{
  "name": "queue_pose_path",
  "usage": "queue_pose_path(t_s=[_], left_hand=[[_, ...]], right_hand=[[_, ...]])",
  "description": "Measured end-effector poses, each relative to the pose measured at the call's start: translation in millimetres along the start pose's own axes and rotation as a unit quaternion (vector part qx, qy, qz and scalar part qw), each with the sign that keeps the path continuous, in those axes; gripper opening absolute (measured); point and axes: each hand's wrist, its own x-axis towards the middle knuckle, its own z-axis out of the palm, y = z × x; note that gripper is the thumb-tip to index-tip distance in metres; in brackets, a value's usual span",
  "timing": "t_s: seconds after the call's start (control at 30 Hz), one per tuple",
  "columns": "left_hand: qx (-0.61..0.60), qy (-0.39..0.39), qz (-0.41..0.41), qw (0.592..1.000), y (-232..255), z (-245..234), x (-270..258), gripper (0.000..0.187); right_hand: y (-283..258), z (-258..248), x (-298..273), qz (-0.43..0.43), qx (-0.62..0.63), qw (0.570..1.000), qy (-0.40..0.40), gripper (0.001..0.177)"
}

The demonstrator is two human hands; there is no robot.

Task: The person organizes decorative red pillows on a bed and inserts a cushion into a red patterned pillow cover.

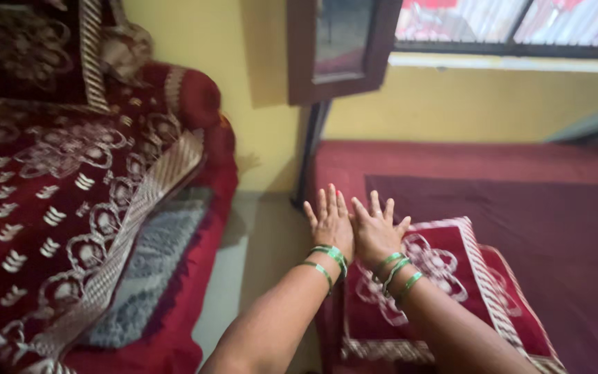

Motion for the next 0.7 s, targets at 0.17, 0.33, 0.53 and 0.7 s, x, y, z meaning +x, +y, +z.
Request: queue_pose_path(t_s=[0.17, 0.33, 0.53, 0.7], left_hand=[[0.008, 0.038, -0.031, 0.999, -93, -64, 34, 0.074], [0.064, 0.052, -0.066, 0.994, -204, -96, 64, 0.081], [0.031, 0.136, -0.115, 0.983, -325, -126, 93, 0.073], [0.050, 0.157, -0.161, 0.973, -396, -164, 96, 0.067]], right_hand=[[-105, 2, 56, -0.043, 0.042, 0.998, 0.008, 0.059], [-212, 11, 106, -0.088, 0.096, 0.991, 0.019, 0.054], [-333, 3, 141, -0.158, 0.117, 0.980, 0.012, 0.053], [-412, -7, 154, -0.218, 0.121, 0.968, 0.038, 0.055]])
